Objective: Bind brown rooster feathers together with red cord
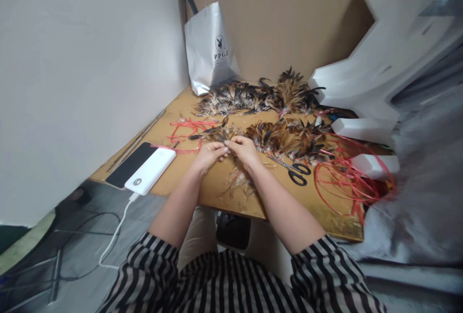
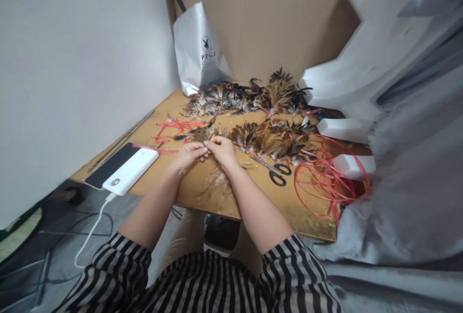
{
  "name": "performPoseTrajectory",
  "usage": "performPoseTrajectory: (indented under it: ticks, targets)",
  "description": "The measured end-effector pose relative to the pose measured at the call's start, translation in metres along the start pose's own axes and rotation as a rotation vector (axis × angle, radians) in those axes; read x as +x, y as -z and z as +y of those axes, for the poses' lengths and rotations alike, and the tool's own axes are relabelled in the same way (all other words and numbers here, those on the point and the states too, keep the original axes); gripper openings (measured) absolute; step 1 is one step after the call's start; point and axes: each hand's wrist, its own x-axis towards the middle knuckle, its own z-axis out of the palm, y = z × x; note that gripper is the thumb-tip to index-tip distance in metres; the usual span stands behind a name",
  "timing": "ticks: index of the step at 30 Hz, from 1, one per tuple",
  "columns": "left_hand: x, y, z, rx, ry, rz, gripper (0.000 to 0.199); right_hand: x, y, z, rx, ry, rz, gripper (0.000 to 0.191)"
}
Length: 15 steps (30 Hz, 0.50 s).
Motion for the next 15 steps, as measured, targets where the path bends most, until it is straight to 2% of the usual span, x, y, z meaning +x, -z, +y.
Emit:
performPoseTrajectory:
  ticks: [4,9,15]
  targets:
    - [-0.0005,-0.001,0.0021,0.036,-0.047,-0.023,0.019,0.0023,0.001,0.002,-0.036,-0.017,0.049,0.025]
    - [-0.0011,-0.0031,0.003,0.103,-0.099,-0.033,0.02,0.0049,0.0028,0.0064,-0.123,0.036,0.075,0.024]
    - [-0.0022,-0.0006,0.0051,0.015,-0.068,-0.03,0.022,0.0034,0.0066,-0.0015,0.111,-0.089,-0.068,0.028]
